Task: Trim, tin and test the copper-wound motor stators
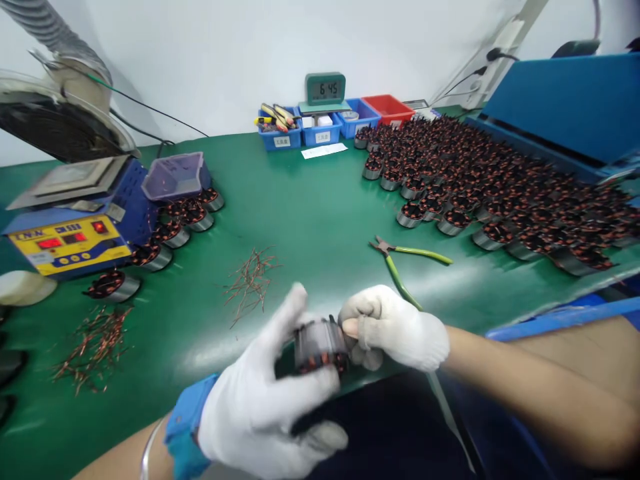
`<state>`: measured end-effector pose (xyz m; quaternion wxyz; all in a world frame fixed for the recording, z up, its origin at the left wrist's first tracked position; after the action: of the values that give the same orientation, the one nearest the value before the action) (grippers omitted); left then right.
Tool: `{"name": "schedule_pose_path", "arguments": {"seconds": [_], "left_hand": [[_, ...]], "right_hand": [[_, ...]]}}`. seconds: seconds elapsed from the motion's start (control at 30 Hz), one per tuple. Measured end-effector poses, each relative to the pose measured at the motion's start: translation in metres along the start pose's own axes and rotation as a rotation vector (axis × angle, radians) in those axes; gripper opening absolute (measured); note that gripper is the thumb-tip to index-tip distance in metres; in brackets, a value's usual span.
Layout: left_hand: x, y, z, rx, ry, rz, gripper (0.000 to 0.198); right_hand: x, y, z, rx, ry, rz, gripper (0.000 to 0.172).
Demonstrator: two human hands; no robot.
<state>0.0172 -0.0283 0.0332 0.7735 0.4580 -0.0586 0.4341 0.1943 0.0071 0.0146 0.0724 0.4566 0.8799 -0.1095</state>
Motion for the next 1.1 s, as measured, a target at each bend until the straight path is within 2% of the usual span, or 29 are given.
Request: {"name": "schedule_pose_path", "arguments": {"seconds": [0.03,0.07,0.1,0.13,0.17,0.2,0.23,0.27,0.3,0.37,0.4,0.43,0.47,0.5,0.57,0.6,0.7,0.73,0.77,0.8,0.83,0.87,0.9,0.93,0.97,1.0,1.03,1.07,1.1], "left_hand": [[-0.002,0.001,0.005,0.086,-0.118,0.007,0.039],[-0.002,0.003,0.007,0.117,-0.169,0.047,0.029],[-0.002,0.006,0.006,0.081,-0.130,0.126,0.021],[0.000,0.011,0.000,-0.042,0.000,0.218,0.020],[0.002,0.013,-0.009,-0.223,0.196,0.285,0.021],[0.003,0.012,-0.019,-0.416,0.407,0.304,0.027],[0.004,0.007,-0.027,-0.583,0.589,0.268,0.037],[0.006,0.000,-0.032,-0.717,0.736,0.157,0.048],[0.007,-0.009,-0.033,-0.825,0.843,-0.007,0.056],[0.006,-0.022,-0.031,-0.982,0.979,-0.311,0.060],[0.004,-0.025,-0.028,-1.053,1.019,-0.391,0.054],[0.003,-0.025,-0.026,-1.097,1.024,-0.413,0.048],[0.004,-0.022,-0.025,-1.094,0.973,-0.361,0.045],[0.005,-0.017,-0.024,-1.022,0.873,-0.260,0.046],[0.006,-0.003,-0.017,-0.730,0.605,-0.079,0.048],[0.006,0.004,-0.012,-0.549,0.451,-0.025,0.047],[0.002,0.009,0.007,-0.102,0.027,-0.052,0.036],[0.001,0.009,0.011,-0.026,-0.052,-0.038,0.028],[0.001,0.012,0.010,0.001,-0.052,0.032,0.020],[0.003,0.016,0.006,-0.033,0.031,0.147,0.014],[0.004,0.020,-0.003,-0.139,0.196,0.256,0.011],[0.004,0.019,-0.014,-0.315,0.416,0.293,0.017],[0.004,0.012,-0.024,-0.542,0.663,0.206,0.031],[0.003,0.000,-0.029,-0.783,0.897,0.017,0.046],[0.002,-0.011,-0.028,-0.980,1.071,-0.211,0.056],[0.001,-0.018,-0.024,-1.094,1.168,-0.401,0.061],[0.001,-0.020,-0.021,-1.137,1.199,-0.473,0.058],[0.004,-0.018,-0.020,-1.132,1.162,-0.415,0.052],[0.007,-0.012,-0.019,-1.092,1.079,-0.286,0.047]], "right_hand": [[-0.001,-0.001,0.000,0.008,0.004,-0.017,0.040],[-0.002,-0.002,-0.001,0.010,0.018,-0.031,0.040],[-0.004,-0.003,-0.002,0.004,0.037,-0.043,0.040],[-0.005,-0.003,-0.003,-0.008,0.060,-0.050,0.040],[-0.006,-0.003,-0.004,-0.024,0.088,-0.050,0.039],[-0.007,-0.002,-0.005,-0.050,0.118,-0.046,0.037],[-0.007,-0.001,-0.007,-0.093,0.149,-0.040,0.035],[-0.008,-0.001,-0.009,-0.150,0.178,-0.034,0.033],[-0.008,0.000,-0.010,-0.209,0.195,-0.032,0.032],[-0.006,0.000,-0.009,-0.266,0.181,-0.025,0.029],[-0.006,-0.001,-0.008,-0.242,0.151,-0.022,0.028],[-0.004,-0.001,-0.005,-0.189,0.112,-0.023,0.028],[-0.003,-0.002,-0.003,-0.123,0.072,-0.018,0.029],[-0.002,-0.002,-0.001,-0.061,0.041,-0.011,0.031],[0.001,-0.004,0.002,0.027,0.015,-0.001,0.037],[0.002,-0.005,0.003,0.060,0.012,0.004,0.040],[0.001,-0.008,0.002,0.118,0.006,-0.025,0.045],[-0.001,-0.009,0.002,0.116,0.004,-0.043,0.045],[-0.003,-0.010,0.001,0.105,0.001,-0.061,0.045],[-0.004,-0.010,0.001,0.087,0.001,-0.075,0.044],[-0.006,-0.010,0.001,0.068,0.004,-0.081,0.043],[-0.007,-0.009,0.001,0.049,0.014,-0.076,0.041],[-0.008,-0.009,0.000,0.024,0.032,-0.070,0.040],[-0.008,-0.008,0.000,-0.003,0.054,-0.065,0.038],[-0.008,-0.007,-0.001,-0.027,0.075,-0.060,0.037],[-0.007,-0.007,-0.001,-0.048,0.087,-0.057,0.035],[-0.006,-0.007,-0.001,-0.058,0.086,-0.055,0.035],[-0.004,-0.007,0.000,-0.055,0.068,-0.051,0.034],[-0.002,-0.007,0.002,-0.039,0.041,-0.043,0.035]]}}
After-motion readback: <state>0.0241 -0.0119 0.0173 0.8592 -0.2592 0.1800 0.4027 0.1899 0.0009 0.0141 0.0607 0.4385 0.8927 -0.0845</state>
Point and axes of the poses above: each hand's wrist, its own x-axis towards the middle knuckle, its own y-axis out of the back of the hand, z = x × y, the point moved 4 cm from there along x, towards the middle knuckle, and after that the axes turned 8 degrees about y, right-handed, at the moved point
